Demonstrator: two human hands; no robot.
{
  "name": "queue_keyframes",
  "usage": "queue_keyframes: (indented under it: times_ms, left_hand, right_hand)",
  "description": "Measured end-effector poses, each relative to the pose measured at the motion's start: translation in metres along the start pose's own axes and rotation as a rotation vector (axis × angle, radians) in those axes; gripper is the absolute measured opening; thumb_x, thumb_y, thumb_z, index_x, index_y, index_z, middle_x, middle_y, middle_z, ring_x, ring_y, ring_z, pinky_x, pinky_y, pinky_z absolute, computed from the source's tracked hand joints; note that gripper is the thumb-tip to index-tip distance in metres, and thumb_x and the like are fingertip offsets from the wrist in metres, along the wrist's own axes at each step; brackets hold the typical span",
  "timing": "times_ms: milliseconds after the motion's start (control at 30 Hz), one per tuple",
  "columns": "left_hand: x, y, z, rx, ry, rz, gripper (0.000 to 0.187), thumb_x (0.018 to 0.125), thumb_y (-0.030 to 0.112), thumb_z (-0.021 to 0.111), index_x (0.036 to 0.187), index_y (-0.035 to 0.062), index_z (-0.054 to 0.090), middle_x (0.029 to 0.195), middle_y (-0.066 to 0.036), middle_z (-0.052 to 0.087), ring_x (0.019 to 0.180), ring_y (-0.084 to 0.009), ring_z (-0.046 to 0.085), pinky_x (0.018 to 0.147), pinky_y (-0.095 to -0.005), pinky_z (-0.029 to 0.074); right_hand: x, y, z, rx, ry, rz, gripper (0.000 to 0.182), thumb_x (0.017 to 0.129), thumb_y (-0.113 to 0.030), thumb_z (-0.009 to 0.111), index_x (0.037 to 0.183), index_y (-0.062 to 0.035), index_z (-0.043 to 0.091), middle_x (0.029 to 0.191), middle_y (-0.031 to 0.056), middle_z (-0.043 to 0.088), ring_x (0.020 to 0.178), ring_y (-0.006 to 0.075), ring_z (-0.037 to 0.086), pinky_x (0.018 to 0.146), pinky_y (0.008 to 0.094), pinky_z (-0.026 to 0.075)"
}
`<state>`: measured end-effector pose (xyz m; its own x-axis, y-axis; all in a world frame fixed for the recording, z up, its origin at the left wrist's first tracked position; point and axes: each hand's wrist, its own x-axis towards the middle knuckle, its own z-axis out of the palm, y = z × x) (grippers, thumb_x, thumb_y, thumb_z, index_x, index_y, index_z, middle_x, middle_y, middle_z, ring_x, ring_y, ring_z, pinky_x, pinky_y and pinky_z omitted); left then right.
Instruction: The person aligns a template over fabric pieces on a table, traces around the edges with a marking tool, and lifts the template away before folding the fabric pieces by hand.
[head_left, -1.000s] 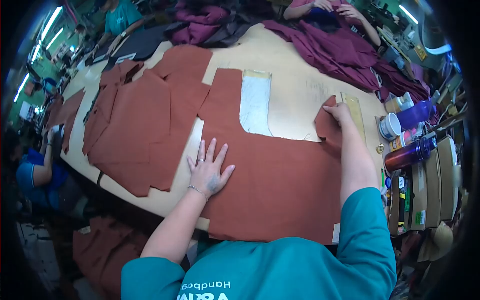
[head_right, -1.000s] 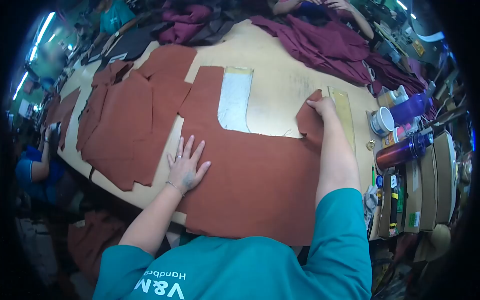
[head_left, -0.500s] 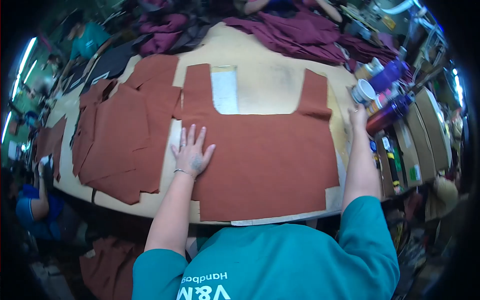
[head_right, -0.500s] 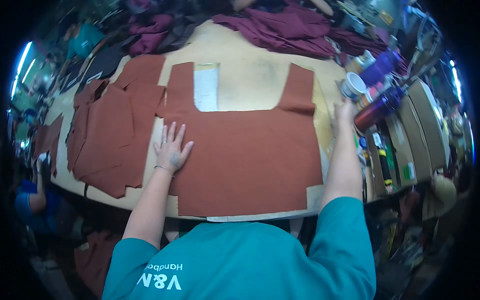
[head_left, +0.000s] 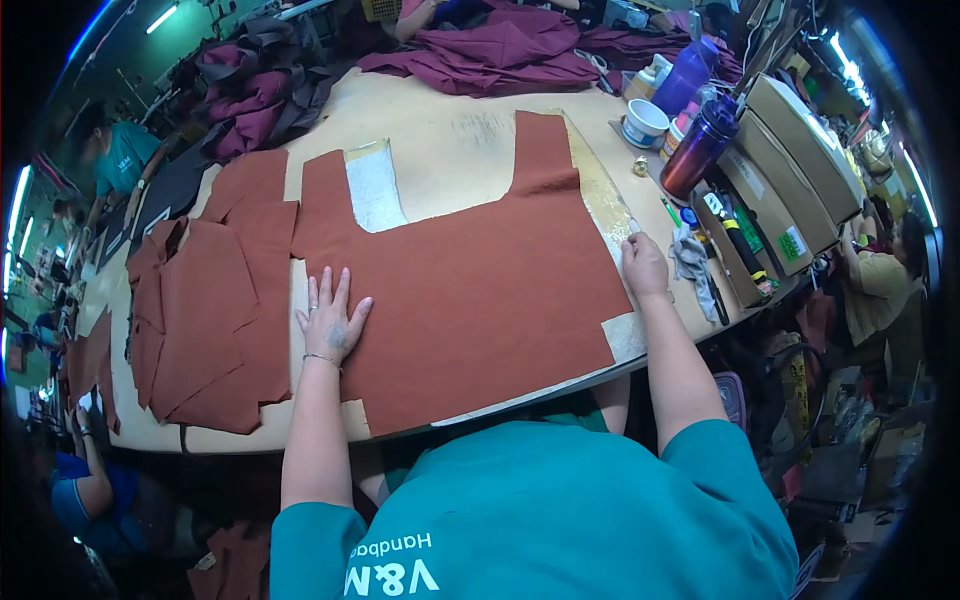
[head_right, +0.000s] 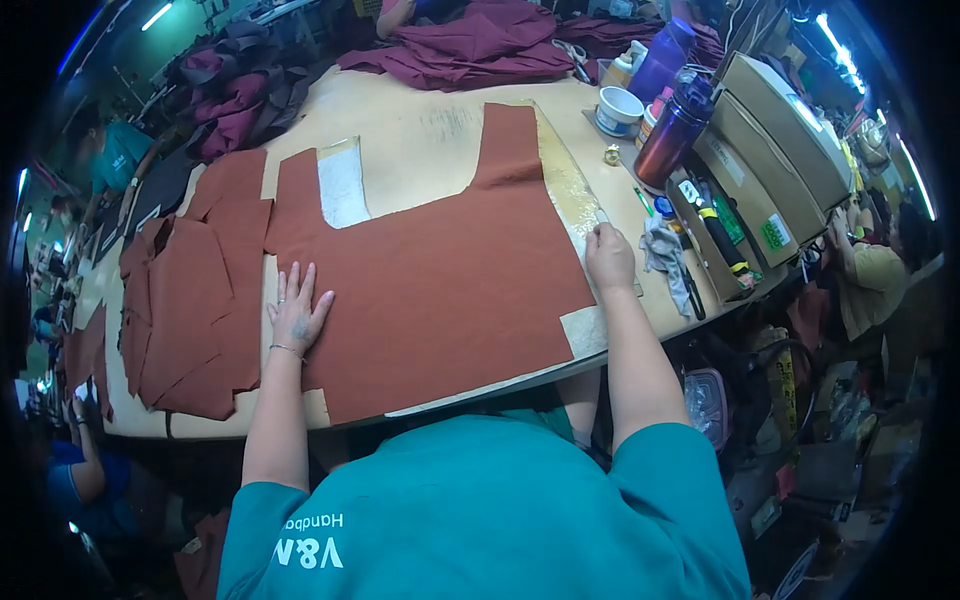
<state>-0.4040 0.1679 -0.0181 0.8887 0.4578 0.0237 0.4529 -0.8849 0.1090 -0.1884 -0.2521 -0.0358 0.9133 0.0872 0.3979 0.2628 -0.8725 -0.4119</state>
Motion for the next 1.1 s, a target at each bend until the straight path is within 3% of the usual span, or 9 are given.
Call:
queue_keyframes:
  times_ms: [233, 267, 367, 433, 500, 567, 867, 1067, 1100]
  left_hand:
    - [0.008, -0.014, -0.002, 0.036, -0.005, 0.020, 0.062, 0.081, 0.054, 0.045, 0.135, 0.0267, 0.029, 0.143, -0.003, 0.018, 0.133, -0.0260, 0.012, 0.094, -0.0649, 0.017]
    - [0.009, -0.015, 0.001, 0.032, 0.016, 0.021, 0.061, 0.082, 0.052, 0.045, 0.134, 0.0265, 0.030, 0.143, -0.002, 0.019, 0.133, -0.0257, 0.012, 0.094, -0.0648, 0.017]
    - [0.010, -0.016, 0.004, 0.015, 0.024, 0.018, 0.059, 0.082, 0.051, 0.046, 0.134, 0.0261, 0.031, 0.143, -0.002, 0.019, 0.133, -0.0254, 0.012, 0.094, -0.0649, 0.017]
    - [0.012, -0.016, 0.005, 0.012, 0.033, 0.015, 0.058, 0.082, 0.049, 0.046, 0.134, 0.0258, 0.031, 0.143, -0.002, 0.020, 0.133, -0.0254, 0.012, 0.095, -0.0649, 0.016]
    - [0.008, -0.017, 0.006, 0.027, 0.014, 0.012, 0.058, 0.083, 0.049, 0.046, 0.134, 0.0255, 0.031, 0.143, -0.002, 0.019, 0.133, -0.0252, 0.012, 0.095, -0.0648, 0.015]
    - [0.011, -0.015, 0.004, 0.042, 0.001, 0.005, 0.057, 0.083, 0.048, 0.045, 0.134, 0.0253, 0.031, 0.143, -0.002, 0.019, 0.133, -0.0249, 0.011, 0.095, -0.0646, 0.014]
    - [0.010, -0.018, 0.006, 0.050, -0.006, 0.012, 0.055, 0.086, 0.047, 0.040, 0.135, 0.0243, 0.028, 0.144, -0.002, 0.018, 0.133, -0.0245, 0.011, 0.096, -0.0640, 0.013]
    - [0.011, -0.017, 0.004, 0.039, -0.021, 0.008, 0.055, 0.087, 0.047, 0.040, 0.135, 0.0240, 0.029, 0.144, -0.002, 0.018, 0.133, -0.0250, 0.011, 0.096, -0.0645, 0.013]
    - [0.011, -0.016, 0.003, 0.023, -0.031, 0.000, 0.055, 0.087, 0.047, 0.040, 0.135, 0.0239, 0.028, 0.144, -0.003, 0.018, 0.133, -0.0255, 0.011, 0.095, -0.0646, 0.014]
  right_hand:
    - [0.000, 0.001, 0.003, 0.066, 0.038, 0.024, 0.016, 0.079, -0.019, 0.053, 0.084, -0.0033, 0.056, 0.079, 0.0174, 0.060, 0.075, 0.0349, 0.057, 0.067, 0.0426, 0.046]
    - [0.000, 0.004, 0.005, 0.089, 0.113, -0.026, 0.017, 0.078, -0.019, 0.054, 0.084, -0.0024, 0.056, 0.074, 0.0159, 0.059, 0.073, 0.0300, 0.059, 0.065, 0.0396, 0.047]
    - [-0.002, 0.001, -0.002, 0.381, -0.039, 0.287, 0.018, 0.081, -0.018, 0.053, 0.087, -0.0015, 0.056, 0.077, 0.0124, 0.060, 0.072, 0.0236, 0.060, 0.061, 0.0365, 0.047]
    - [0.001, 0.017, -0.008, 1.555, -0.448, 0.504, 0.018, 0.084, -0.016, 0.051, 0.092, -0.0012, 0.056, 0.079, 0.0097, 0.060, 0.073, 0.0215, 0.059, 0.062, 0.0343, 0.048]
    - [-0.016, 0.023, -0.011, 2.207, -0.588, 0.662, 0.019, 0.086, -0.014, 0.048, 0.099, -0.0010, 0.054, 0.086, 0.0094, 0.059, 0.078, 0.0218, 0.059, 0.067, 0.0334, 0.048]
    - [-0.022, -0.026, -0.038, 2.317, -0.446, 0.780, 0.024, 0.088, -0.013, 0.044, 0.108, -0.0010, 0.050, 0.097, 0.0112, 0.058, 0.087, 0.0248, 0.058, 0.074, 0.0338, 0.048]
    - [-0.028, -0.069, -0.078, 2.261, -0.674, 0.565, 0.039, 0.092, -0.022, 0.030, 0.127, -0.0057, 0.036, 0.126, 0.0157, 0.043, 0.121, 0.0289, 0.037, 0.095, 0.0413, 0.035]
    - [-0.024, -0.032, -0.045, 2.312, -0.794, 0.447, 0.035, 0.090, -0.013, 0.044, 0.124, -0.0039, 0.042, 0.108, 0.0118, 0.055, 0.093, 0.0207, 0.054, 0.076, 0.0329, 0.047]
    - [-0.017, -0.029, -0.045, 1.868, -0.647, 0.574, 0.031, 0.087, -0.012, 0.049, 0.117, -0.0026, 0.048, 0.095, 0.0080, 0.057, 0.081, 0.0168, 0.052, 0.069, 0.0297, 0.046]
